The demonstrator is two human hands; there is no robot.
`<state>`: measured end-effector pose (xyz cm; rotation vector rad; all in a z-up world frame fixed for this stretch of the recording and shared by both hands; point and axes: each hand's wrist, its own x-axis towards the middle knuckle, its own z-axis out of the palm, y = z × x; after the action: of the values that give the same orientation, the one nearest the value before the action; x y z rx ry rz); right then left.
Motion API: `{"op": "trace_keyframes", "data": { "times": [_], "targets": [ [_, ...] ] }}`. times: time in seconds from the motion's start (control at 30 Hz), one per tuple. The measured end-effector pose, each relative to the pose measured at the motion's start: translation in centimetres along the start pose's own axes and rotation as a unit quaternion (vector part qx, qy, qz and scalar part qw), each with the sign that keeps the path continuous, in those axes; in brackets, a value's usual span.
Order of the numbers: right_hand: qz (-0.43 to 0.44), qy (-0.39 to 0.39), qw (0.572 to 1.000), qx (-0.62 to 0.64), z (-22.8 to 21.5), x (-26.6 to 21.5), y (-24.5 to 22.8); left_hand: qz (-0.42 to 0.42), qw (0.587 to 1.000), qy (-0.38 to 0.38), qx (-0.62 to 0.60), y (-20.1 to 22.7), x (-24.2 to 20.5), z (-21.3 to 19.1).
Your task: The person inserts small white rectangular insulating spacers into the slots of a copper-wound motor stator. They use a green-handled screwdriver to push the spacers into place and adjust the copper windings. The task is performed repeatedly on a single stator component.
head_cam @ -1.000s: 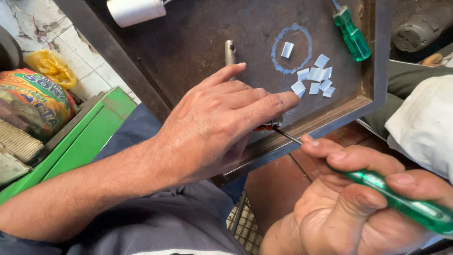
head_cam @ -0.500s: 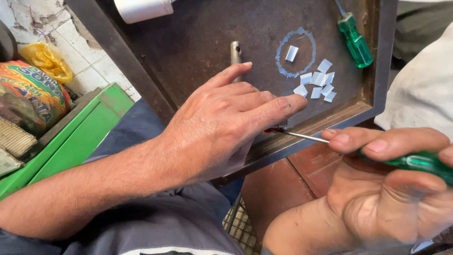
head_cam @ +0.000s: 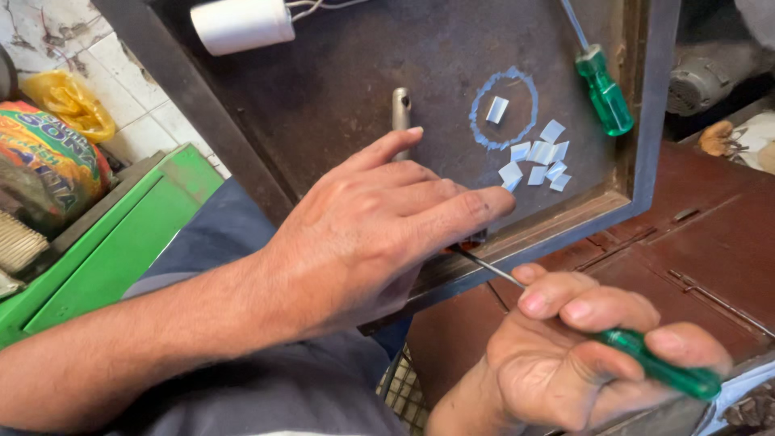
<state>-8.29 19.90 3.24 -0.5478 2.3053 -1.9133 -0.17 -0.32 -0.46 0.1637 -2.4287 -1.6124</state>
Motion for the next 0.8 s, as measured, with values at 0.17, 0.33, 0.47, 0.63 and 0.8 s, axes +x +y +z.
{"op": "trace_keyframes", "data": {
  "times": [0.17, 0.33, 0.47, 0.63, 0.8],
  "targets": [
    [0.093, -0.018, 0.958, 0.270, 1.9, 6.4, -1.8, 0.055, 0.998, 0.026, 0.030, -0.3, 0.1, -0.5],
    [-0.050, -0.151, 0.946, -0.283, 3.7, 9.0, 2.1, 0.081, 0.993, 0.071, 0.051, -0.2, -0.6, -0.9],
    [-0.081, -0.228, 0.894, -0.376, 4.1, 8.4, 7.0, -0.001, 0.998, 0.068, 0.002, -0.3, -1.3, -0.6],
    [-0.063, -0.260, 0.899, -0.346, 4.1, 8.4, 7.5, -0.052, 0.997, 0.027, -0.056, -0.4, -2.1, -1.3],
    [0.153, -0.158, 0.955, -0.199, 5.1, 8.0, 2.9, -0.098, 0.989, 0.006, -0.109, -0.1, -2.0, -2.4]
  ]
}}
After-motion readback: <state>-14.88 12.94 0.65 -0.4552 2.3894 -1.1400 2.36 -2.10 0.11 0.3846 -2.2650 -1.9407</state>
